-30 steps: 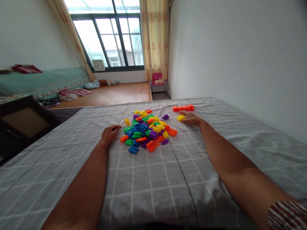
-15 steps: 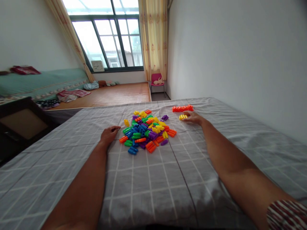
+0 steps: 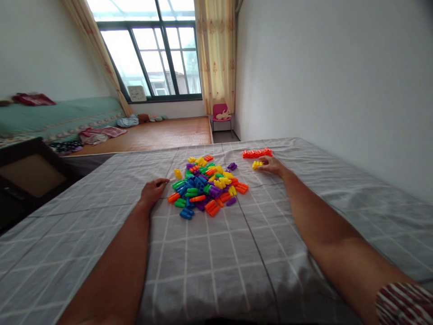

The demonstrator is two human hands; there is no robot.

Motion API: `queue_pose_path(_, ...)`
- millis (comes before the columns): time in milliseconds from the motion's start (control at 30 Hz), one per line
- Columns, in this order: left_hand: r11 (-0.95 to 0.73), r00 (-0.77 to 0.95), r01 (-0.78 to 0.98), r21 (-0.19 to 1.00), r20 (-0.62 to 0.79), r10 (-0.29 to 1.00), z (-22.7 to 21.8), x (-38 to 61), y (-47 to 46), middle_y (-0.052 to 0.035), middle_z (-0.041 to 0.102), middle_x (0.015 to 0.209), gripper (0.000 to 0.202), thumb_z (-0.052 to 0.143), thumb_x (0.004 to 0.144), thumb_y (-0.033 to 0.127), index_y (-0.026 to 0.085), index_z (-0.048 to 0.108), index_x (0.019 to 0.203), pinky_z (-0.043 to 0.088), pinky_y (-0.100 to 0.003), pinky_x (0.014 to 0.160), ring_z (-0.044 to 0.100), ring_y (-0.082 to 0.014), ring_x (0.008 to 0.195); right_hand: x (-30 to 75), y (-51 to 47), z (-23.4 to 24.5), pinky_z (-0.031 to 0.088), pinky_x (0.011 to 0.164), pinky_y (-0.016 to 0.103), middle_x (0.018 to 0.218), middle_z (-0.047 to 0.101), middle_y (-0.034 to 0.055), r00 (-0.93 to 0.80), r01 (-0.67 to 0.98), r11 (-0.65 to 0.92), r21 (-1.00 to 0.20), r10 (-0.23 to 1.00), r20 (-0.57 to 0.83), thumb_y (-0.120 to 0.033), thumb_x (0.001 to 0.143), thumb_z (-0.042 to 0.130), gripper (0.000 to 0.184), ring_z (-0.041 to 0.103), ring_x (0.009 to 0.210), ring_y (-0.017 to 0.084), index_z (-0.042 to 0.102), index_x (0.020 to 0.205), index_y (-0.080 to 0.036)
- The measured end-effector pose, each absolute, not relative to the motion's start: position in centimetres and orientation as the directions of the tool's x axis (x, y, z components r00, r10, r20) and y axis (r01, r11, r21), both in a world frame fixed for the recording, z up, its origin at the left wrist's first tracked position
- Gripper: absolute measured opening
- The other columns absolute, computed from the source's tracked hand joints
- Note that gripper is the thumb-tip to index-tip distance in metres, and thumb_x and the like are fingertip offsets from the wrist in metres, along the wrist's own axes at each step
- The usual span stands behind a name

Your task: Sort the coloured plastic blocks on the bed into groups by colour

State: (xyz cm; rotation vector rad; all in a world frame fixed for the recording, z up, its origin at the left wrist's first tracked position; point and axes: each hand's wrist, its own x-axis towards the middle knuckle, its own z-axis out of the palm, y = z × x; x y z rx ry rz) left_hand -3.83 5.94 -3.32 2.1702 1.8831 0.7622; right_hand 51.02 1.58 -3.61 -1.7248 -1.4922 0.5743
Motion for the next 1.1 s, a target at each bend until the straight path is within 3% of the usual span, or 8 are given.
queue_pose_path(167,-0.194,0.079,0.871,0.451,0.261,0.962,-3.4,-3.9,5.9,-0.0033,0.075,0.103,0.040,0.048,0.080,0.034,0.023,0.075,0.108,0.050,-0.025,0.075,0.068,-0.0203,0.092,50.2,1.4,-3.6,0.053,0.092,0.037,0.111,0.070,0.0124,0.187,0.592,-0.028,-0.805,0.977,0.103,-0.020,0.067,0.078,0.053,0.066,0.100,0.023,0.061,0.117,-0.014)
queue_pose_path(500,-0.194,0.084,0.869,0.455,0.250,0.965,-3.5,-3.9,6.1,-0.0046,0.075,0.102,0.042,0.047,0.081,0.034,0.021,0.074,0.111,0.049,-0.026,0.074,0.068,-0.0202,0.091,49.9,0.8,-3.0,0.048,0.099,0.042,0.117,0.069,0.0107,0.012,0.621,0.083,-0.779,0.993,0.116,-0.024,0.063,0.081,0.055,0.064,0.108,0.027,0.066,0.115,-0.017)
queue_pose_path(633,-0.191,0.077,0.864,0.466,0.252,0.965,-3.3,-3.6,5.9,-0.0045,0.075,0.104,0.040,0.048,0.081,0.033,0.022,0.074,0.109,0.049,-0.026,0.076,0.068,-0.0203,0.094,49.3,0.8,-2.2,0.046,0.101,0.047,0.122,0.066,0.0096,0.052,0.681,0.118,-0.723,0.977,0.208,-0.023,0.061,0.079,0.058,0.058,0.117,0.031,0.067,0.118,-0.022)
queue_pose_path(767,-0.184,0.063,0.870,0.458,0.267,0.962,-2.9,-3.2,5.4,-0.0022,0.075,0.105,0.037,0.050,0.081,0.030,0.024,0.075,0.106,0.049,-0.026,0.079,0.067,-0.0205,0.096,46.6,0.8,-0.1,0.049,0.096,0.041,0.109,0.070,0.0084,0.001,0.731,0.227,-0.643,0.942,0.334,-0.025,0.073,0.070,0.037,0.063,0.104,0.026,0.070,0.109,-0.022)
queue_pose_path(833,-0.185,0.065,0.870,0.457,0.266,0.962,-2.7,-3.1,5.2,-0.0019,0.075,0.105,0.036,0.050,0.080,0.029,0.024,0.076,0.105,0.049,-0.026,0.080,0.067,-0.0208,0.097,44.8,0.5,1.1,0.052,0.086,0.036,0.096,0.072,0.0069,-0.100,0.735,0.249,-0.631,0.960,0.263,-0.033,0.075,0.070,0.030,0.066,0.091,0.022,0.071,0.102,-0.021)
queue_pose_path(900,-0.188,0.071,0.871,0.453,0.262,0.962,-2.6,-3.0,5.1,-0.0019,0.075,0.107,0.036,0.050,0.081,0.028,0.023,0.076,0.106,0.049,-0.025,0.082,0.067,-0.0205,0.098,43.3,0.0,1.9,0.054,0.074,0.031,0.084,0.072,0.0052,-0.224,0.746,0.193,-0.638,0.974,0.034,-0.043,0.073,0.074,0.032,0.067,0.077,0.019,0.072,0.095,-0.020)
queue_pose_path(1000,-0.184,0.075,0.874,0.449,0.248,0.966,-2.7,-3.1,5.2,-0.0026,0.074,0.108,0.038,0.049,0.081,0.028,0.022,0.075,0.108,0.049,-0.025,0.080,0.067,-0.0203,0.097,41.6,-0.8,2.4,0.050,0.060,0.025,0.077,0.070,0.0039,-0.325,0.804,0.067,-0.590,0.881,-0.344,-0.053,0.060,0.082,0.046,0.064,0.064,0.015,0.071,0.089,-0.019)
queue_pose_path(1100,-0.189,0.080,0.868,0.459,0.247,0.966,-2.8,-3.2,5.3,-0.0032,0.075,0.108,0.038,0.049,0.081,0.028,0.021,0.075,0.108,0.049,-0.025,0.080,0.067,-0.0206,0.097,40.8,-1.2,2.2,0.046,0.056,0.022,0.078,0.069,0.0015,-0.374,0.823,0.121,-0.555,0.851,-0.368,-0.053,0.045,0.088,0.055,0.061,0.063,0.013,0.070,0.086,-0.020)
